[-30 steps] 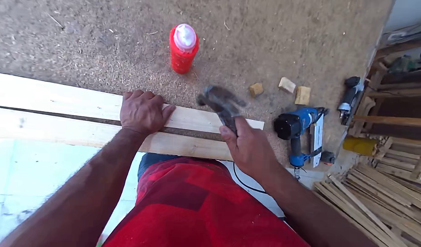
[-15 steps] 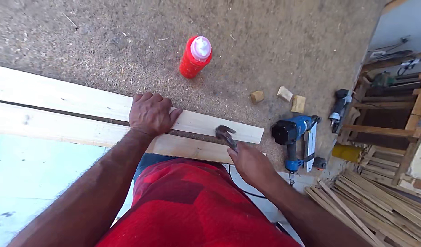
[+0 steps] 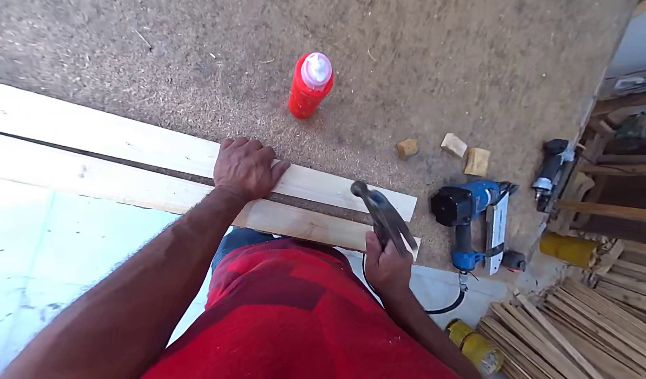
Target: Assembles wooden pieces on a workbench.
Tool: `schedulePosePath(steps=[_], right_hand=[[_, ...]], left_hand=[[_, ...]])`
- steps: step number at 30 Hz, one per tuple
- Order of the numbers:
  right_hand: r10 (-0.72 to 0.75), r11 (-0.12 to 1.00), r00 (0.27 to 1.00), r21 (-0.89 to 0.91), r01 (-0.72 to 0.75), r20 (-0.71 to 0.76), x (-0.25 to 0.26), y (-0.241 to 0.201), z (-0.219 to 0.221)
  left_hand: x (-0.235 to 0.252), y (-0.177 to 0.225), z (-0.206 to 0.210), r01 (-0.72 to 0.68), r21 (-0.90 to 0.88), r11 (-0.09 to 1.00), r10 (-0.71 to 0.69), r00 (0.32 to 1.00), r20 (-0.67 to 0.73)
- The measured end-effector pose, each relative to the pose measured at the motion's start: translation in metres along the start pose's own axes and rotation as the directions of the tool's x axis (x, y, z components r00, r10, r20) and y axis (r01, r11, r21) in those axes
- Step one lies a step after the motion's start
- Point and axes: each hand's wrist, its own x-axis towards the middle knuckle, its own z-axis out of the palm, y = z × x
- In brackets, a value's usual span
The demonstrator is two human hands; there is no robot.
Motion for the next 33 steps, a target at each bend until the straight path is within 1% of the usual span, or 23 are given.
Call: schedulePosePath(steps=[1, 2, 3, 5, 6, 9, 11, 13, 16, 18, 19, 20, 21, 22, 23, 24, 25, 27, 29, 30, 31, 32, 33], right_hand=[[-0.006, 1.000, 1.000, 0.017, 0.006, -0.014, -0.004, 0.004, 0.011], [0.033, 0.999, 0.997, -0.017, -0.032, 0.063, -0.005, 0.009, 0.023], [0.134, 0.988, 0.966, -0.101, -0.114, 0.223, -0.003, 0.011, 0.031], [0.319, 0.942, 0.833, -0.249, -0.225, 0.453, 0.008, -0.004, 0.022], [0.376, 0.918, 0.776, -0.318, -0.237, 0.507, 0.021, -0.017, 0.010], [0.372, 0.911, 0.720, -0.379, -0.163, 0.586, 0.041, -0.050, -0.026], [0.332, 0.941, 0.678, -0.283, -0.187, 0.656, 0.057, -0.077, -0.043], [0.197, 0.980, 0.700, -0.109, -0.168, 0.686, 0.071, -0.112, -0.055], [-0.093, 0.992, 0.849, 0.122, 0.033, 0.521, 0.095, -0.171, -0.066], [-0.185, 0.979, 0.897, 0.150, 0.135, 0.401, 0.106, -0.194, -0.063], [-0.187, 0.982, 0.899, 0.110, 0.156, 0.396, 0.108, -0.194, -0.054], [-0.142, 0.988, 0.875, 0.017, 0.151, 0.464, 0.107, -0.188, -0.044], [-0.030, 0.985, 0.804, -0.119, 0.125, 0.594, 0.107, -0.179, -0.035], [0.111, 0.959, 0.696, -0.261, 0.114, 0.710, 0.108, -0.170, -0.029], [0.214, 0.928, 0.604, -0.352, 0.118, 0.768, 0.108, -0.165, -0.030], [0.267, 0.907, 0.560, -0.401, 0.128, 0.784, 0.110, -0.167, -0.035], [0.273, 0.895, 0.573, -0.422, 0.142, 0.773, 0.114, -0.176, -0.044], [0.165, 0.914, 0.715, -0.378, 0.148, 0.679, 0.118, -0.205, -0.068], [-0.069, 0.960, 0.892, -0.213, 0.181, 0.447, 0.116, -0.222, -0.072], [-0.152, 0.971, 0.928, -0.123, 0.204, 0.339, 0.112, -0.222, -0.064], [-0.178, 0.975, 0.936, -0.075, 0.210, 0.303, 0.104, -0.214, -0.052], [-0.143, 0.977, 0.924, -0.100, 0.190, 0.355, 0.095, -0.200, -0.039], [-0.035, 0.968, 0.873, -0.201, 0.151, 0.487, 0.088, -0.184, -0.028]], left_hand=[[0.001, 0.000, 0.000, 0.001, 0.002, 1.000, -0.001, 1.000, 0.000], [0.004, 0.000, -0.001, 0.002, 0.006, 1.000, -0.002, 1.000, -0.008], [0.006, 0.001, 0.000, -0.004, 0.006, 1.000, 0.004, 1.000, -0.020], [0.002, 0.000, 0.001, -0.026, -0.021, 0.999, 0.025, 0.999, -0.029], [0.001, -0.003, -0.001, -0.031, -0.050, 0.998, 0.030, 0.999, -0.036], [-0.013, -0.020, -0.020, -0.003, -0.130, 0.992, -0.009, 0.996, -0.092], [-0.020, -0.046, -0.031, 0.070, -0.121, 0.990, -0.085, 0.988, -0.125], [-0.028, -0.072, -0.025, 0.156, -0.104, 0.982, -0.165, 0.983, -0.082], [-0.032, -0.086, -0.010, 0.160, -0.079, 0.984, -0.170, 0.977, -0.130], [-0.033, -0.084, -0.007, 0.163, -0.092, 0.982, -0.175, 0.974, -0.146], [-0.033, -0.084, -0.007, 0.164, -0.105, 0.981, -0.179, 0.973, -0.147], [-0.033, -0.084, -0.008, 0.164, -0.116, 0.980, -0.180, 0.973, -0.148], [-0.033, -0.085, -0.008, 0.158, -0.124, 0.980, -0.177, 0.972, -0.153], [-0.032, -0.085, -0.007, 0.151, -0.134, 0.979, -0.172, 0.972, -0.162], [-0.033, -0.085, -0.006, 0.142, -0.144, 0.979, -0.167, 0.970, -0.176], [-0.034, -0.085, -0.006, 0.136, -0.154, 0.979, -0.164, 0.969, -0.186], [-0.031, -0.087, -0.006, 0.137, -0.158, 0.978, -0.167, 0.966, -0.196], [-0.033, -0.086, -0.004, 0.132, -0.176, 0.975, -0.166, 0.968, -0.191], [-0.032, -0.086, -0.004, 0.131, -0.183, 0.974, -0.167, 0.966, -0.199], [-0.032, -0.086, -0.005, 0.132, -0.180, 0.975, -0.168, 0.965, -0.200], [-0.032, -0.086, -0.006, 0.136, -0.182, 0.974, -0.171, 0.965, -0.197], [-0.032, -0.087, -0.007, 0.137, -0.184, 0.973, -0.172, 0.966, -0.191], [-0.032, -0.087, -0.007, 0.136, -0.184, 0.973, -0.171, 0.967, -0.189]])
